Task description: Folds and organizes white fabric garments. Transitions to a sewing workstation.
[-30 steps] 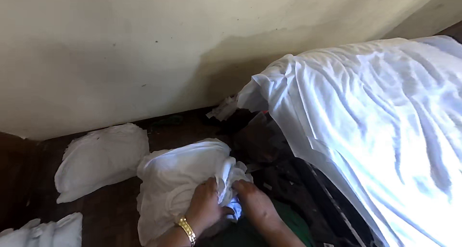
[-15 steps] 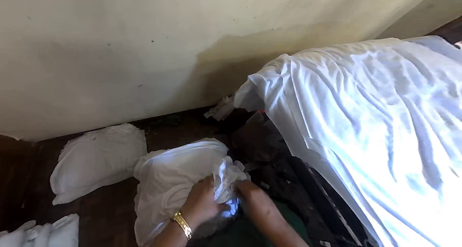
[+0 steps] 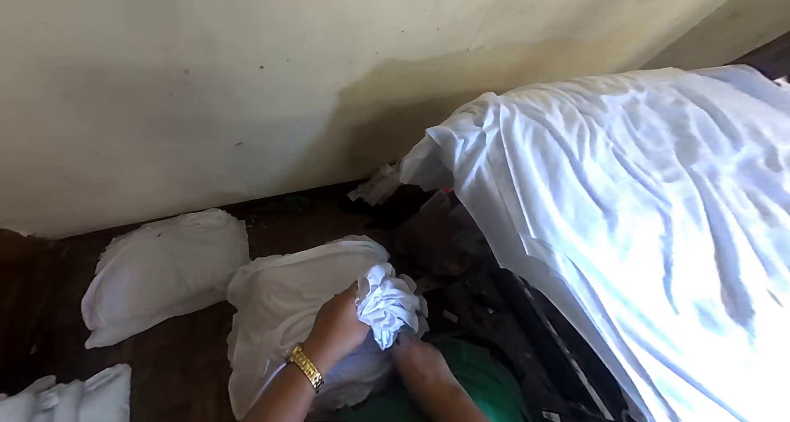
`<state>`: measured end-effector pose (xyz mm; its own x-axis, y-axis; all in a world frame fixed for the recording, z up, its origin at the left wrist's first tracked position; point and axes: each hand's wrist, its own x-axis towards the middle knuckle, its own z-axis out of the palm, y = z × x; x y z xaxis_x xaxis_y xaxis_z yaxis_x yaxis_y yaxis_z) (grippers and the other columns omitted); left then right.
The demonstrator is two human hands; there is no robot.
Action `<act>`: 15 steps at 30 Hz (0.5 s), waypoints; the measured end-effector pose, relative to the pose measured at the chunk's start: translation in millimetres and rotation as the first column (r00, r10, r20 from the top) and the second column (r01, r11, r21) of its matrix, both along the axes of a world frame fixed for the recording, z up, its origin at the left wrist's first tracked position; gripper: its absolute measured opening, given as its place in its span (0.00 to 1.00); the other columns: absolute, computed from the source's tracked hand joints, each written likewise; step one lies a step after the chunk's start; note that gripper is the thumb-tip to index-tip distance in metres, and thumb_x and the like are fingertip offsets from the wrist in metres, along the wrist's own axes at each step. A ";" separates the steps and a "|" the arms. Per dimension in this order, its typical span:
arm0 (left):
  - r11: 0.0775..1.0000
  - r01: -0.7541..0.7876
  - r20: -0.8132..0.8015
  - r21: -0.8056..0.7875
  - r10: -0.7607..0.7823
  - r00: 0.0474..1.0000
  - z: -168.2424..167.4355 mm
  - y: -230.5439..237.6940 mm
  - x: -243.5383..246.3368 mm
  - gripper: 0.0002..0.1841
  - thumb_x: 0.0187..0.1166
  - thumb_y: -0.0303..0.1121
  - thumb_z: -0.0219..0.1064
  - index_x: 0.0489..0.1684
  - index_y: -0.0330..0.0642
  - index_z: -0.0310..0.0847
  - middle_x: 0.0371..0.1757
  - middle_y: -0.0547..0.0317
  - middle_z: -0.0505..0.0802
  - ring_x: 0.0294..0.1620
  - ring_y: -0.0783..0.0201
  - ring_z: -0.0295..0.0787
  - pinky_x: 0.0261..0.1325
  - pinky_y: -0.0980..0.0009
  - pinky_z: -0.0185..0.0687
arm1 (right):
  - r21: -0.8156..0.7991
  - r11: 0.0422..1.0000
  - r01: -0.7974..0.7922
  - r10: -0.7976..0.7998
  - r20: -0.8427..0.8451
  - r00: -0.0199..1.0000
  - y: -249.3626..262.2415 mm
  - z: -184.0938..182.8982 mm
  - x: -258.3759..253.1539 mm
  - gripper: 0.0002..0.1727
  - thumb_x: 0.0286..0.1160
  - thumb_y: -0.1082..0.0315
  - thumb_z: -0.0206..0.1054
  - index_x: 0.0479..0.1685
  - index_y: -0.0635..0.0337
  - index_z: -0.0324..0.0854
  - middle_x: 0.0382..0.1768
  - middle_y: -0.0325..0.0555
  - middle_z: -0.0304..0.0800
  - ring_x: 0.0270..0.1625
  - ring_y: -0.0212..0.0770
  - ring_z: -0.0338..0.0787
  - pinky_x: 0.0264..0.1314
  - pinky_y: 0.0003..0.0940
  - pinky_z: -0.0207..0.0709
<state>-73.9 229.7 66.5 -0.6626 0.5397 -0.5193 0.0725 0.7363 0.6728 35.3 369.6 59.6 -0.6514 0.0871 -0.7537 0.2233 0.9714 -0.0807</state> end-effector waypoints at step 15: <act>0.947 0.209 -0.543 0.245 -0.045 0.839 34.5 -24.3 15.9 0.24 0.50 0.24 0.81 0.51 0.30 0.89 0.47 0.40 0.94 0.51 0.42 0.93 0.54 0.43 0.87 | -0.605 -0.467 0.644 -0.748 0.659 0.076 7.9 0.2 3.4 0.48 0.86 0.30 0.22 0.78 0.63 0.64 0.57 0.56 0.89 0.56 0.50 0.91 0.61 0.52 0.84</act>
<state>-58.0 205.4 100.9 -0.7038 0.7065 0.0748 0.5532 0.4789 0.6817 38.7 377.5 59.8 -0.5671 0.0917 -0.8185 0.5816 -0.6591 -0.4768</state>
